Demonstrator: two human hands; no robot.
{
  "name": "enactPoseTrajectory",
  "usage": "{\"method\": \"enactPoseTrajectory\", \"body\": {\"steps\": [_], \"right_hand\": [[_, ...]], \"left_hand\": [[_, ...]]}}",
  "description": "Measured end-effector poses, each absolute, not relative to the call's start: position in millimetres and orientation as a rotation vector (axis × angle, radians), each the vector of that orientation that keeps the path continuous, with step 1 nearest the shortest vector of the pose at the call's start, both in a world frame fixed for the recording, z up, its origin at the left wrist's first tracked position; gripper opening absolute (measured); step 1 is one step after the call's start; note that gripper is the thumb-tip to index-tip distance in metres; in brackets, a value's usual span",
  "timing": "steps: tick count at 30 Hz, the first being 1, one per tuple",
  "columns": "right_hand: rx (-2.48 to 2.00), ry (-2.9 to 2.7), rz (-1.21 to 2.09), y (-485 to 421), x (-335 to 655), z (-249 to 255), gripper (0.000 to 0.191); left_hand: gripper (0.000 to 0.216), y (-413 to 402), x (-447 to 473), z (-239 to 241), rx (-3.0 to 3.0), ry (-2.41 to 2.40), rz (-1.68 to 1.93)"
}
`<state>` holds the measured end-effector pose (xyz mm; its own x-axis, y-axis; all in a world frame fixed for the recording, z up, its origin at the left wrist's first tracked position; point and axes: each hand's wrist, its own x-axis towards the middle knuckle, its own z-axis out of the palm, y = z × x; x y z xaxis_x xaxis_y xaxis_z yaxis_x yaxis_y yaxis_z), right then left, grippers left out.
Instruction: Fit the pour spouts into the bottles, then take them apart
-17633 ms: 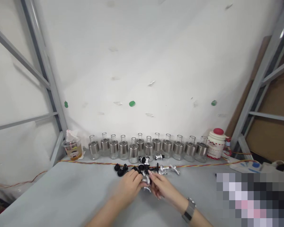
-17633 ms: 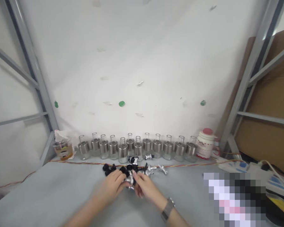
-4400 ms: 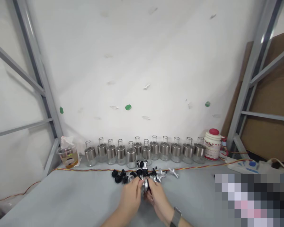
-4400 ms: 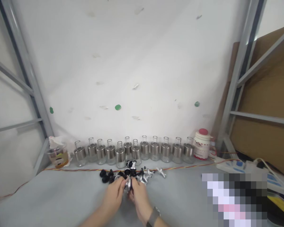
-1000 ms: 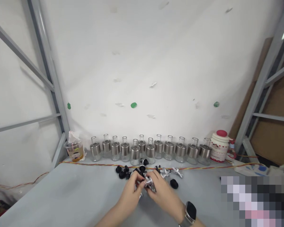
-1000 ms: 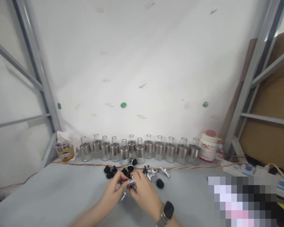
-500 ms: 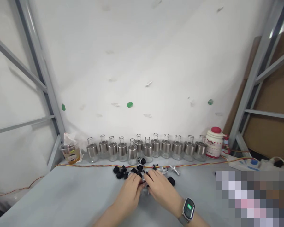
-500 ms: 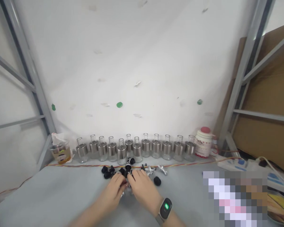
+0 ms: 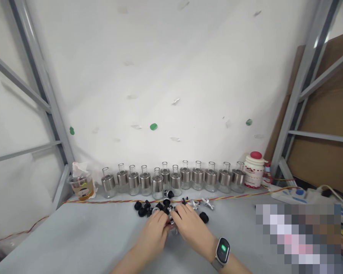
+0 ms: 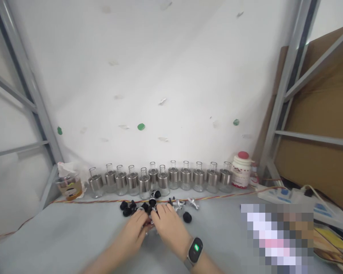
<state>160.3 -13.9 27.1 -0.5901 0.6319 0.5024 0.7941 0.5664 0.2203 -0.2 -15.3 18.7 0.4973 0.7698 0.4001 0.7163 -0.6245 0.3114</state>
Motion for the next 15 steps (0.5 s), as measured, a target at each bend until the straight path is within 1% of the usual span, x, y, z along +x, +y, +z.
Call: {"method": "enactPoseTrajectory", "body": {"steps": [15], "right_hand": [[-1.191,-2.407,-0.639,-11.8,158.9,21.3,0.015]], "left_hand": [[0.012,-17.0,-0.6,19.1,2.588,1.316,0.748]]}}
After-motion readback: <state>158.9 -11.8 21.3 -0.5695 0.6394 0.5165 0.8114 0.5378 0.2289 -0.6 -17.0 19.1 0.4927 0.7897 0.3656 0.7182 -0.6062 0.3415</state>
